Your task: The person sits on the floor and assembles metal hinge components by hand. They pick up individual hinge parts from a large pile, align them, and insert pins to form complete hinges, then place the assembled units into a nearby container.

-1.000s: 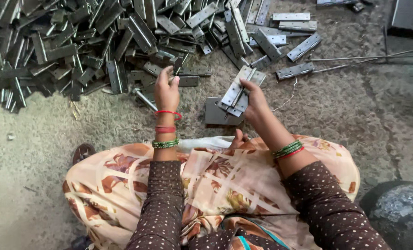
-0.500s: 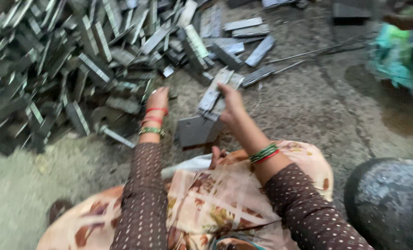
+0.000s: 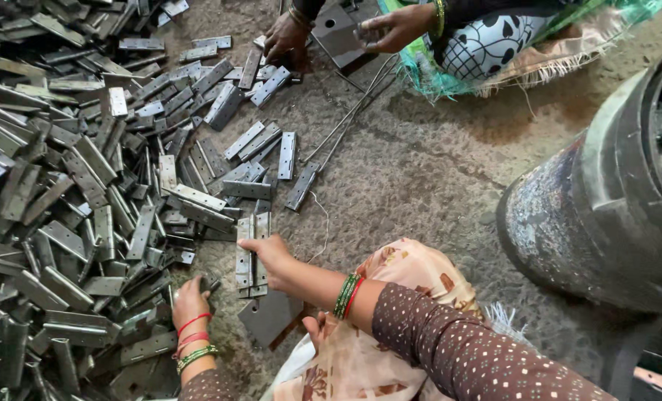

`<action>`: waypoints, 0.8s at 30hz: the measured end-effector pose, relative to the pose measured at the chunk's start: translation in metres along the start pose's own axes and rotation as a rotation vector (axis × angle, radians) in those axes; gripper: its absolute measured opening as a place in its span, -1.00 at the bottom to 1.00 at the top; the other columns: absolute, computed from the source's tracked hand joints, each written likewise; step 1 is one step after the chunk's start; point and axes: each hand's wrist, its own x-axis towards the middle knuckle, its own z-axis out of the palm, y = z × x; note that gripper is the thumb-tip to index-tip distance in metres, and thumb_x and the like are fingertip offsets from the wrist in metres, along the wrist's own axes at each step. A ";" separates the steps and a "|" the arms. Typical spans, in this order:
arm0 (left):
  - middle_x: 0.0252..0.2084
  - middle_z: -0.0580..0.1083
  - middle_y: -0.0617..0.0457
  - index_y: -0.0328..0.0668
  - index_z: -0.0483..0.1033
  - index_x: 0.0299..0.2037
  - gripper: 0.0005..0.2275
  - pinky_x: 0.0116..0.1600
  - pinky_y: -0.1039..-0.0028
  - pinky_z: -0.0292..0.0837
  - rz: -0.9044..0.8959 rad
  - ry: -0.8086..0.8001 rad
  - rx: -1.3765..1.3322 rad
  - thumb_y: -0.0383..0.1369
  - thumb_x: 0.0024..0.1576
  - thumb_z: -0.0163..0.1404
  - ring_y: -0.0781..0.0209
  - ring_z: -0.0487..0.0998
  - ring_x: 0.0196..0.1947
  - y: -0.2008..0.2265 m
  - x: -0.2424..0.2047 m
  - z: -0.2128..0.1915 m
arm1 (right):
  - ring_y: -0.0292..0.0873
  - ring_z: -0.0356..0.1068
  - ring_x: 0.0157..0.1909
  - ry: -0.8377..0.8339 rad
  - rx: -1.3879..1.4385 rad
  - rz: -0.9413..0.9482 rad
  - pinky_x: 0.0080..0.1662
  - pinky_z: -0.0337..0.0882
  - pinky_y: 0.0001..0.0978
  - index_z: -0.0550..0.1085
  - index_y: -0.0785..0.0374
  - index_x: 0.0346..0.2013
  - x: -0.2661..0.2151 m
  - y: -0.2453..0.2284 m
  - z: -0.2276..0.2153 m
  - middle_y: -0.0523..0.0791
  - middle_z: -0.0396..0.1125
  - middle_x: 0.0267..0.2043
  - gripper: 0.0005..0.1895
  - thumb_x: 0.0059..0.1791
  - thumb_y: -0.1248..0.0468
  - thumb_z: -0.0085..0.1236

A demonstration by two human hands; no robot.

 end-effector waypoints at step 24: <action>0.12 0.49 -0.03 -0.11 0.48 0.00 -0.55 0.19 0.19 0.43 0.121 -0.040 0.043 -0.33 -0.11 0.31 -0.09 0.45 0.20 0.003 -0.003 -0.008 | -0.19 0.35 -0.06 0.166 -0.227 0.045 -0.04 0.32 -0.15 0.50 0.43 -0.06 0.010 0.005 -0.007 -0.06 0.38 -0.13 -0.57 -0.04 0.17 0.42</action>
